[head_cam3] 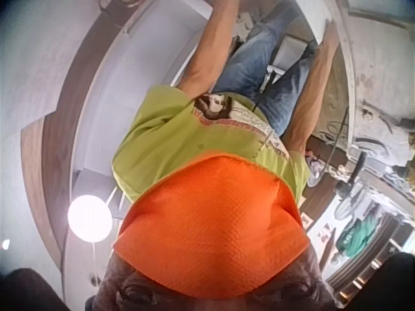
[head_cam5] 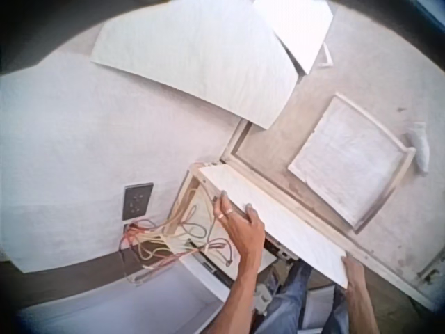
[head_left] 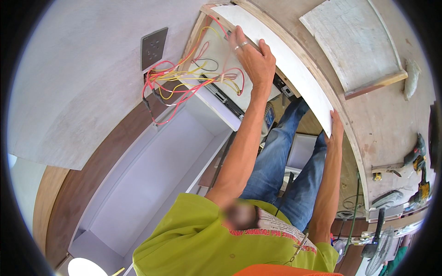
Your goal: The person wipes the interior of a white cabinet with a cloth, then places a white panel into the cabinet and adjusts it. They use a pencil to mark the panel and later use a metal ruler to measure a piece of material on a workbench.
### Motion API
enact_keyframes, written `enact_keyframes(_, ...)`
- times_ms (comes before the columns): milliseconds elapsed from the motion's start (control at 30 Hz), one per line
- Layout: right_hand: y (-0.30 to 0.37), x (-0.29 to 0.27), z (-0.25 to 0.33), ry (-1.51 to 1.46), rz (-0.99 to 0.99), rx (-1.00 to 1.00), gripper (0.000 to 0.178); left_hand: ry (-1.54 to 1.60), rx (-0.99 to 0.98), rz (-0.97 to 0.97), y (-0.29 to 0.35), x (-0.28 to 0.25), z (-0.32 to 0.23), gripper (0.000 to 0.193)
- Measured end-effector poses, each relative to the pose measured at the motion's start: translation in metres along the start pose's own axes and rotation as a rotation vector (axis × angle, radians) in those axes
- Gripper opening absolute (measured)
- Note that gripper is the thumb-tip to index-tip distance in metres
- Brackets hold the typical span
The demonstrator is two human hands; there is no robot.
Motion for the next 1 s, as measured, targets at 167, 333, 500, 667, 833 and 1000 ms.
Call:
enact_keyframes(167,-0.004,-0.004,-0.004,0.065,-0.019,0.035,0.062,0.057,-0.023,-0.002,-0.002,0.005,0.006,0.069)
enact_keyframes(333,-0.012,0.006,-0.006,0.037,-0.043,0.054,0.059,0.095,-0.095,0.031,-0.009,0.009,0.012,0.068)
enact_keyframes(500,-0.015,0.021,-0.004,0.01,-0.065,0.07,0.035,0.212,-0.183,0.054,-0.023,0.014,0.019,0.07)
enact_keyframes(667,-0.022,0.03,-0.013,-0.031,-0.024,0.198,0.038,0.345,-0.283,0.095,-0.026,0.015,0.007,0.074)
enact_keyframes(833,-0.029,0.034,-0.014,0.072,0.031,0.161,0.041,0.11,-0.162,0.004,-0.033,0.021,0.008,0.075)
enact_keyframes(1000,-0.019,0.034,-0.007,0.092,0.116,0.136,0.039,0.154,-0.158,-0.009,-0.032,0.017,0.009,0.077)
Point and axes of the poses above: each hand's wrist, its own y-axis away from the middle knuckle, its own x-axis out of the palm, z = x × y, the point moved 9 cm from there along -y, towards the middle knuckle, and after that the axes turned 13 degrees about -x, right-handed, at the moved point
